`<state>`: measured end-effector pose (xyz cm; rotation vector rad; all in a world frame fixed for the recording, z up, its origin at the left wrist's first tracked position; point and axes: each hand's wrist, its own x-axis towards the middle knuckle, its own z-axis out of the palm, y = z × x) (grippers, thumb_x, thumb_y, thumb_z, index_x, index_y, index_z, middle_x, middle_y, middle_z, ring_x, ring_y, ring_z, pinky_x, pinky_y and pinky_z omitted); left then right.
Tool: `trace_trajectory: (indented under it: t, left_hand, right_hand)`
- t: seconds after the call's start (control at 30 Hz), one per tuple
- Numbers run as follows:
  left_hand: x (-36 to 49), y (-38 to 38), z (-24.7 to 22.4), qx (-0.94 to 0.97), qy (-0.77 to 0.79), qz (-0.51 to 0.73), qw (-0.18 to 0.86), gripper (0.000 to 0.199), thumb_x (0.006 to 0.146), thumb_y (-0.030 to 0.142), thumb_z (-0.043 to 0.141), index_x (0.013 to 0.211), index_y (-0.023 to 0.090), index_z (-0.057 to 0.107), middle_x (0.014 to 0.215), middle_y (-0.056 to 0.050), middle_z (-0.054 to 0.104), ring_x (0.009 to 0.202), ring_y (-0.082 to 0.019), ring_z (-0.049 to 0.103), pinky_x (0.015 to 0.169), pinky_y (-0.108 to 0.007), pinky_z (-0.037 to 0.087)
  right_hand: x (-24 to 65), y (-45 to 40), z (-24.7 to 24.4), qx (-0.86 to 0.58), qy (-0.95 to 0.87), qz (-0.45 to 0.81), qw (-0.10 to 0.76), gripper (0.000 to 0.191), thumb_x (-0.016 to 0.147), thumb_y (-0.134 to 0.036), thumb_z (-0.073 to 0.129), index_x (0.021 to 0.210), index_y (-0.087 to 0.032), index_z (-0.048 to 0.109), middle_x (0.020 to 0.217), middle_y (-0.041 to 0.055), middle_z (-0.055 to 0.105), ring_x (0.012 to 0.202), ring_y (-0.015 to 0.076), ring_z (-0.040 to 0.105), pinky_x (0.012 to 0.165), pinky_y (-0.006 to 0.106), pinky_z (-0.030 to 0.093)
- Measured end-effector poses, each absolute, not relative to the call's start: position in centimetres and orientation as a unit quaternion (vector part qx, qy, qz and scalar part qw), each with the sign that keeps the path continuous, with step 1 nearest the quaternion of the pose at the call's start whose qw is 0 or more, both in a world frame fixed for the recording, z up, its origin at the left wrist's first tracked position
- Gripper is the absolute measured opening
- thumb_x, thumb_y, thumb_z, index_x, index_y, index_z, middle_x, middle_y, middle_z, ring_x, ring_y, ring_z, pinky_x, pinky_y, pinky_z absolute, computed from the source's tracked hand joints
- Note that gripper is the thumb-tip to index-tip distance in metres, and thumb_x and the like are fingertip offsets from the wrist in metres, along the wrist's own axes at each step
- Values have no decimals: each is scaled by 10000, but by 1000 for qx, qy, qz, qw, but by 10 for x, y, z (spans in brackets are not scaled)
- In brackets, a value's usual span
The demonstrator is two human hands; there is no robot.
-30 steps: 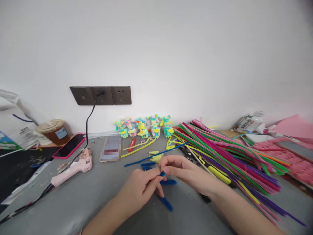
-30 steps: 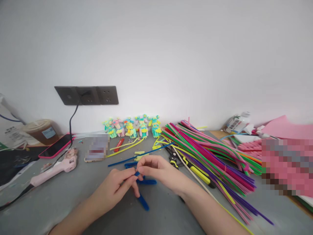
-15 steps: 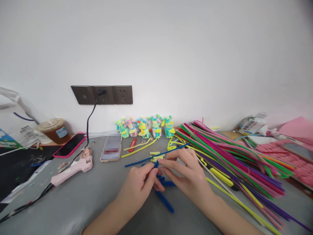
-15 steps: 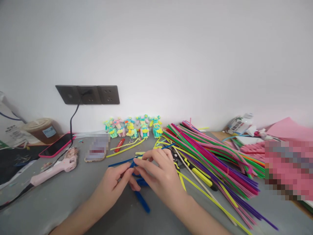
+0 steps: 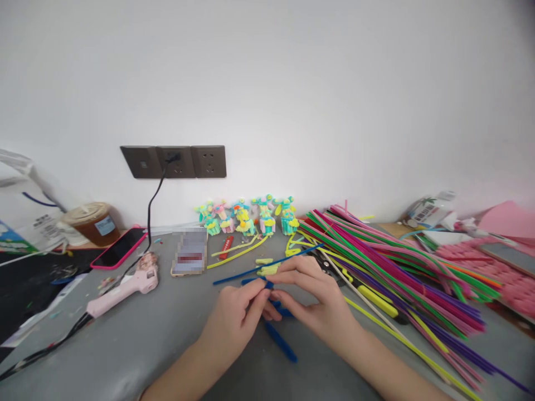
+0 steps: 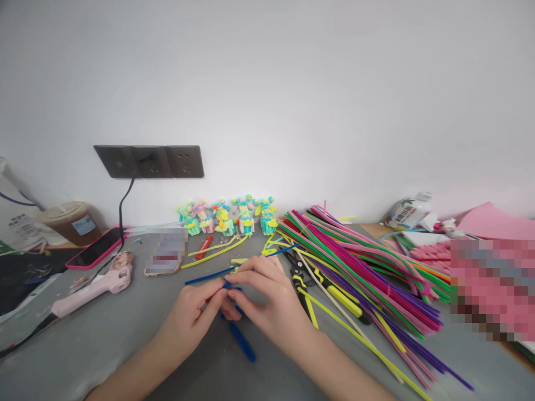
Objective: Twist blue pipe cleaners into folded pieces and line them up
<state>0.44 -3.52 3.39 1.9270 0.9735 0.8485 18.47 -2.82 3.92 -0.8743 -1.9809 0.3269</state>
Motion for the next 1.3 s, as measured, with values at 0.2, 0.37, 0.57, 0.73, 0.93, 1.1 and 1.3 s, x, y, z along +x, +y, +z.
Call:
trace_trajectory:
  t: [0.2,0.37,0.57,0.73,0.93,1.1,1.3]
  left_hand:
    - [2,-36,34,794,383,321,346,285,990,263,355,817,205,574,772,-7,766,715,-142,718,686,-208,494]
    - [2,-36,33,808,395,313,305,267,987,268,367,875,215,603,793,2,769,726,-161,708,704,-235,475]
    - [2,-36,35,790,403,321,332,230,971,304,422,859,216,602,772,11,765,726,-157,711,690,-219,480]
    - [1,-34,37,748,398,347,402,186,949,319,478,947,202,622,799,8,772,727,-138,724,702,-188,514]
    - [-3,-30,32,752,411,380,349,207,941,268,495,897,205,688,815,18,780,741,-137,731,701,-175,517]
    - [-7,-26,28,784,409,377,275,211,945,233,494,910,224,703,845,31,783,776,-136,732,717,-180,507]
    - [-6,-23,26,814,406,358,210,220,937,211,492,893,213,707,835,2,775,753,-157,725,699,-218,521]
  right_hand:
    - [183,-25,38,-358,-751,281,478,95,864,-291,647,837,-209,686,804,51,661,782,198,611,723,328,469]
    - [182,-25,40,-357,-722,360,471,150,868,-311,641,776,-193,654,760,30,632,756,176,586,708,294,454]
    - [184,-27,42,-378,-699,423,436,207,891,-361,597,788,-184,630,798,26,605,774,167,559,710,263,434]
    - [187,-21,42,-392,-669,440,453,252,885,-417,586,807,-179,605,773,16,566,758,164,526,688,251,407]
    - [192,-13,38,-413,-650,449,452,280,866,-459,589,833,-181,597,793,17,561,768,167,515,692,255,393]
    - [193,-11,37,-417,-621,505,431,299,806,-477,649,828,-181,614,757,9,571,718,156,520,670,255,408]
    - [193,-9,40,-422,-590,551,412,315,772,-484,677,803,-177,615,727,-2,580,704,146,536,691,255,430]
